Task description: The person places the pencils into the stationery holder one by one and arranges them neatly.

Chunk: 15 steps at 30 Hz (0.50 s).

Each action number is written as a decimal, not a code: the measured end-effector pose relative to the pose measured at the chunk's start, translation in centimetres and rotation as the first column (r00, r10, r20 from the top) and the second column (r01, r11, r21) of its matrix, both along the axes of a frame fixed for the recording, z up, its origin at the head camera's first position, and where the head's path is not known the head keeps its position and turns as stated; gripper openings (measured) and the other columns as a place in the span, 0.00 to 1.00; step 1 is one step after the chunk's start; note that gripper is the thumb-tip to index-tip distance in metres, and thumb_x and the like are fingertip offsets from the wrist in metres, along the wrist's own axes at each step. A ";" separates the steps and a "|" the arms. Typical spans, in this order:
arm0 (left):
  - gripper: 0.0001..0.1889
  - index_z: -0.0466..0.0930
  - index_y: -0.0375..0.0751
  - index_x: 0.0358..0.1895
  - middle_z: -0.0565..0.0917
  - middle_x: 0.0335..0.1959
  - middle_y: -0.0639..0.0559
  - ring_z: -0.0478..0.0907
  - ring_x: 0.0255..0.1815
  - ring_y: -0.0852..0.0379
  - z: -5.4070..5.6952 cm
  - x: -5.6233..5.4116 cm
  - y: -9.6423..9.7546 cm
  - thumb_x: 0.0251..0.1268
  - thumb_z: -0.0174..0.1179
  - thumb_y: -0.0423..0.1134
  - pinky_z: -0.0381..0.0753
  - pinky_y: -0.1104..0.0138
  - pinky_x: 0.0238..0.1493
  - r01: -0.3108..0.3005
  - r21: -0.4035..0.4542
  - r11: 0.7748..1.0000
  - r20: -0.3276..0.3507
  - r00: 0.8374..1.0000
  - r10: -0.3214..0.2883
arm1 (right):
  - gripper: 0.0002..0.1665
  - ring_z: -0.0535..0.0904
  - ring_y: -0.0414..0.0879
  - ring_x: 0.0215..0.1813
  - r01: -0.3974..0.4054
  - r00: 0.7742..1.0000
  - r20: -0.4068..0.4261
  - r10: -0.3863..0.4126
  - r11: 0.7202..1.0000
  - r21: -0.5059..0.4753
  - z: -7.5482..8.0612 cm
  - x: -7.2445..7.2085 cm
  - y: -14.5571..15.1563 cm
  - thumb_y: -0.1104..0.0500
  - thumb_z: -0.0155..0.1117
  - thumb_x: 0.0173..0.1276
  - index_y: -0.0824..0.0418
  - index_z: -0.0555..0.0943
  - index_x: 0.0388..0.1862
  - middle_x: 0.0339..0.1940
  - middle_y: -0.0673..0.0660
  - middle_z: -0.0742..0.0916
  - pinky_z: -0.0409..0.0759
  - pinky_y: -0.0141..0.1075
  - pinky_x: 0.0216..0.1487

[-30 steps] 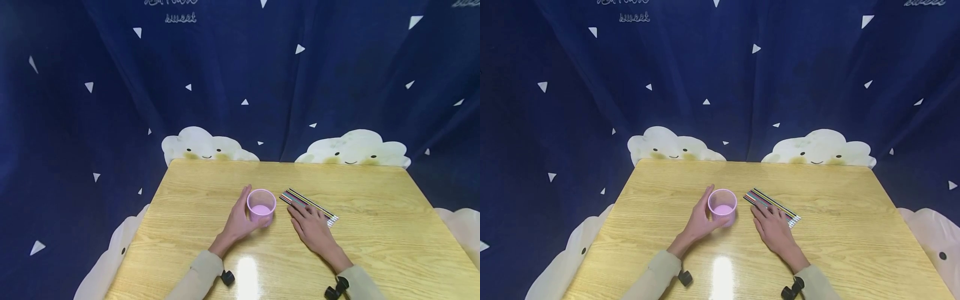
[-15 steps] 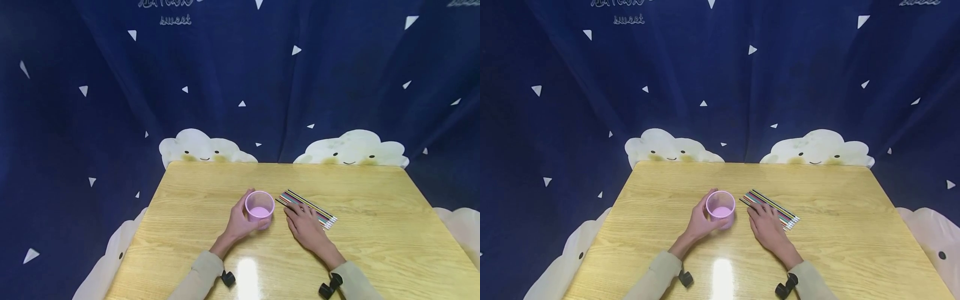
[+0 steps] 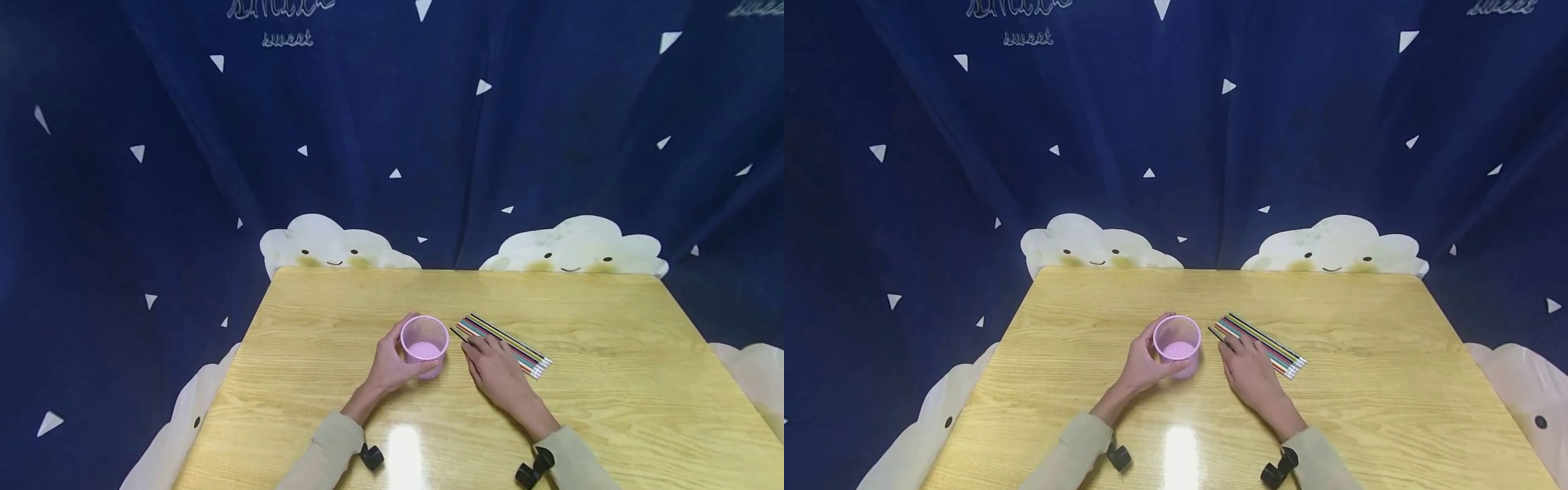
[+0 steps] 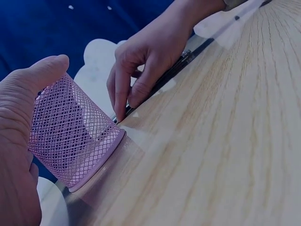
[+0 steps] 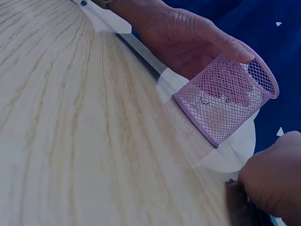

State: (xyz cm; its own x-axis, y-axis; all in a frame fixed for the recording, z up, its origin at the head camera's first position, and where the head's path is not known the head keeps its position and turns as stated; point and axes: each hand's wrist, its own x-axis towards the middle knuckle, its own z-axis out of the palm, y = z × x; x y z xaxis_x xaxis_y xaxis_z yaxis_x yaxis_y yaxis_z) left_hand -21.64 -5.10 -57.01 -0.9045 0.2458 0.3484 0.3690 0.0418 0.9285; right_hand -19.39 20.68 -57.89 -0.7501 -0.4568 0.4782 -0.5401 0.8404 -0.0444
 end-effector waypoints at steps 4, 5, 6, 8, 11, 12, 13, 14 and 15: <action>0.49 0.72 0.37 0.73 0.80 0.66 0.34 0.77 0.66 0.32 0.0 0.1 -0.1 0.41 0.85 0.32 0.74 0.38 0.68 0.010 0.012 1.000 0.029 1.000 -0.011 | 0.15 0.82 0.64 0.54 -0.016 1.000 0.002 0.016 0.999 -0.031 -0.1 0.2 0.0 0.66 0.66 0.70 0.66 0.87 0.54 0.54 0.65 0.88 0.81 0.56 0.55; 0.48 0.73 0.35 0.72 0.81 0.65 0.32 0.77 0.65 0.30 -0.1 0.1 -0.1 0.41 0.84 0.31 0.74 0.36 0.67 0.014 0.017 1.000 0.031 0.999 -0.014 | 0.15 0.82 0.64 0.52 -0.012 1.000 0.003 0.012 0.999 -0.031 -0.2 0.2 -0.1 0.67 0.66 0.70 0.66 0.87 0.53 0.54 0.65 0.88 0.82 0.55 0.54; 0.47 0.73 0.34 0.71 0.81 0.64 0.32 0.77 0.64 0.29 -0.1 0.1 -0.1 0.41 0.84 0.31 0.73 0.35 0.66 0.018 0.024 1.000 0.030 0.999 -0.019 | 0.14 0.81 0.64 0.50 -0.009 1.000 0.004 0.009 0.999 -0.032 -0.2 0.2 -0.1 0.67 0.65 0.70 0.65 0.87 0.53 0.53 0.65 0.88 0.82 0.54 0.52; 0.47 0.74 0.34 0.71 0.81 0.63 0.31 0.77 0.63 0.27 0.0 0.1 -0.1 0.40 0.84 0.30 0.72 0.32 0.66 0.024 0.033 0.999 0.028 0.999 -0.025 | 0.13 0.81 0.63 0.47 -0.003 1.000 -0.002 0.003 0.999 -0.035 -0.3 0.2 -0.2 0.67 0.64 0.70 0.64 0.88 0.51 0.53 0.66 0.88 0.81 0.53 0.49; 0.46 0.75 0.35 0.71 0.81 0.63 0.32 0.78 0.63 0.28 0.0 0.1 -0.2 0.41 0.84 0.31 0.72 0.32 0.66 0.028 0.028 0.999 0.023 0.999 -0.029 | 0.12 0.80 0.63 0.44 -0.006 1.000 -0.021 0.005 0.999 -0.049 -0.4 0.1 -0.3 0.66 0.64 0.70 0.64 0.88 0.49 0.52 0.66 0.88 0.80 0.52 0.46; 0.46 0.75 0.36 0.71 0.82 0.63 0.32 0.78 0.63 0.30 0.0 0.1 -0.2 0.41 0.84 0.31 0.73 0.33 0.66 0.026 0.022 0.999 0.023 0.999 -0.027 | 0.11 0.81 0.63 0.44 -0.009 1.000 -0.029 0.008 0.998 -0.054 -0.4 0.1 -0.3 0.66 0.64 0.70 0.65 0.88 0.49 0.52 0.66 0.88 0.81 0.52 0.46; 0.46 0.75 0.36 0.71 0.82 0.63 0.33 0.78 0.63 0.31 0.0 0.1 -0.3 0.41 0.84 0.32 0.74 0.35 0.66 0.023 0.016 1.000 0.024 0.999 -0.024 | 0.11 0.81 0.63 0.44 -0.012 0.999 -0.036 0.010 0.998 -0.059 -0.4 0.1 -0.4 0.66 0.64 0.70 0.65 0.88 0.48 0.52 0.66 0.88 0.80 0.52 0.45; 0.45 0.75 0.37 0.71 0.82 0.63 0.34 0.78 0.64 0.32 0.0 0.1 -0.3 0.42 0.85 0.33 0.74 0.36 0.67 0.021 0.009 1.000 0.024 0.999 -0.021 | 0.11 0.81 0.63 0.44 -0.016 0.999 -0.042 0.014 0.998 -0.066 -0.4 0.1 -0.4 0.66 0.65 0.69 0.65 0.88 0.48 0.51 0.66 0.89 0.80 0.53 0.44; 0.45 0.75 0.38 0.71 0.82 0.63 0.34 0.79 0.64 0.33 0.0 0.1 -0.3 0.42 0.85 0.34 0.75 0.37 0.67 0.018 0.005 1.000 0.026 1.000 -0.018 | 0.11 0.81 0.62 0.44 -0.019 0.999 -0.044 0.016 0.997 -0.074 -0.4 0.1 -0.4 0.67 0.65 0.69 0.66 0.89 0.48 0.51 0.66 0.89 0.80 0.53 0.44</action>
